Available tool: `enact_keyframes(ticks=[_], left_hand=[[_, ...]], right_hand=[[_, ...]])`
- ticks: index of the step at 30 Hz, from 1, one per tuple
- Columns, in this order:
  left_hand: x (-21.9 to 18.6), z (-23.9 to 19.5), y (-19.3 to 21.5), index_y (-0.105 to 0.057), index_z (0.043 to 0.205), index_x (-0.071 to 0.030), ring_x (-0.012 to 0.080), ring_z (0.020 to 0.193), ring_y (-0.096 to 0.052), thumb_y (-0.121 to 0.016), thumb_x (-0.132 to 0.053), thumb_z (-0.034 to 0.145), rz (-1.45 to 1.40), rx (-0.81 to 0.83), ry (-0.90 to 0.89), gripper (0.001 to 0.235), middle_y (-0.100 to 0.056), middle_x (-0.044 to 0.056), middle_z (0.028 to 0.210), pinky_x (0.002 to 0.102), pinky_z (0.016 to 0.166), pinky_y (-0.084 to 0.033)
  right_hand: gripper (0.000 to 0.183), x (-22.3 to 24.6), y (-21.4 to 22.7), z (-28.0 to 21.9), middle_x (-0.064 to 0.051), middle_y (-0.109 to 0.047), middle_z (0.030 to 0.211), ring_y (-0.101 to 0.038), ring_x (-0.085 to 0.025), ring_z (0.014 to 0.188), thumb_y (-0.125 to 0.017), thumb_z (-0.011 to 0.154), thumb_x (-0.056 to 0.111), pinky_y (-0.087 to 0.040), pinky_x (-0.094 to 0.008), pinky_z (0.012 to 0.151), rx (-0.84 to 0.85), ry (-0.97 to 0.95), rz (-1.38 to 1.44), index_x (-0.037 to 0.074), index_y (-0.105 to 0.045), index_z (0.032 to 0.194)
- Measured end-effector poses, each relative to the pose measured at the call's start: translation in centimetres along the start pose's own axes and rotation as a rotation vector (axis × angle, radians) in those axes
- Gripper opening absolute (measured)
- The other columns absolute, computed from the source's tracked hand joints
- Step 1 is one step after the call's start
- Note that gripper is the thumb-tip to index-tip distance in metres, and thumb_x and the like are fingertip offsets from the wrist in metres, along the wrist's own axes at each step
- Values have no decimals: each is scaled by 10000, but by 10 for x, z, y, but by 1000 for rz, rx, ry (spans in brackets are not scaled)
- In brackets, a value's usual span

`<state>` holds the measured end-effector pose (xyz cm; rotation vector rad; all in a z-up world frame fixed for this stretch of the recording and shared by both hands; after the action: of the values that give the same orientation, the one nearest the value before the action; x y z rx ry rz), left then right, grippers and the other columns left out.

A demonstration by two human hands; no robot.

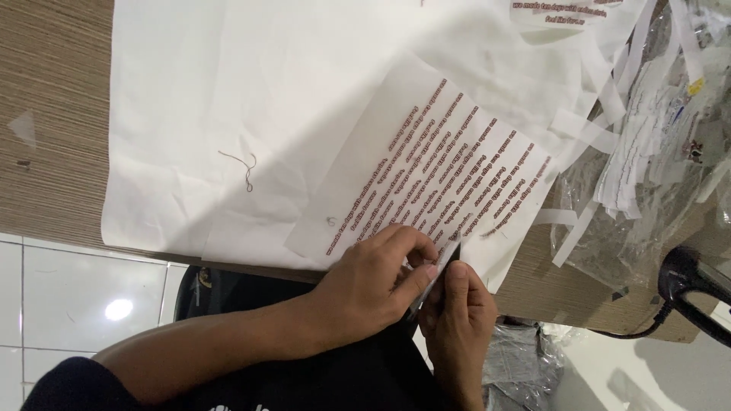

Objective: The person uses a pair of scissors to cut a sheet of white paper with printed text on a wooden table. They hold the paper with one hand and carefully cut along the lines of text, separating the sheet into smaller strips.

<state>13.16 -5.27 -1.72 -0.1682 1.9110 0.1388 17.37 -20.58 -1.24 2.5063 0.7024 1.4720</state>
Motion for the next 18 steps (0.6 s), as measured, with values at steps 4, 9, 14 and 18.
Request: enact_keyframes(ticks=[4,9,14,18], left_hand=[[-31,1,44,-597,1104,-46,277,858,-656,-615,-240,1017,258,-225,-371,214,-638,122,1006,431,717,-555],[-30,14,100,-433,1385,-65,188,959,-696,-741,-362,935,499,-300,-51,622,-620,107,1262,672,918,-486],[-14,25,97,-453,1354,-131,173,736,-771,-811,-436,848,464,-235,97,690,-752,42,1166,542,898,-503],[-28,14,79,-616,1282,-95,211,886,-653,-890,-314,825,829,-380,-339,577,-676,58,998,345,760,-570]], right_hand=[[379,-8,8,-2,26,-444,534,-345,-55,485,-572,1037,228,-224,-272,402,-66,-59,36,103,-556,680],[371,-11,5,0,4,-460,512,-440,-82,426,-599,1046,241,-326,-237,340,-31,-138,329,85,-576,710],[298,0,9,6,7,-526,579,-470,-87,503,-588,996,107,-349,-237,401,-16,3,238,69,-596,701],[228,-4,18,13,-38,-579,633,-523,-125,535,-604,995,124,-401,-258,420,4,-27,299,35,-637,788]])
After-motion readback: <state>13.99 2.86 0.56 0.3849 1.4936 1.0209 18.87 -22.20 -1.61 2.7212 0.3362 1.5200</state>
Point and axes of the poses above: each hand's wrist, its own z-axis towards the middle knuckle, its own y-axis out of the back of the hand, x = y × z, the point moved 6 cm from there along z, towards the middle knuckle
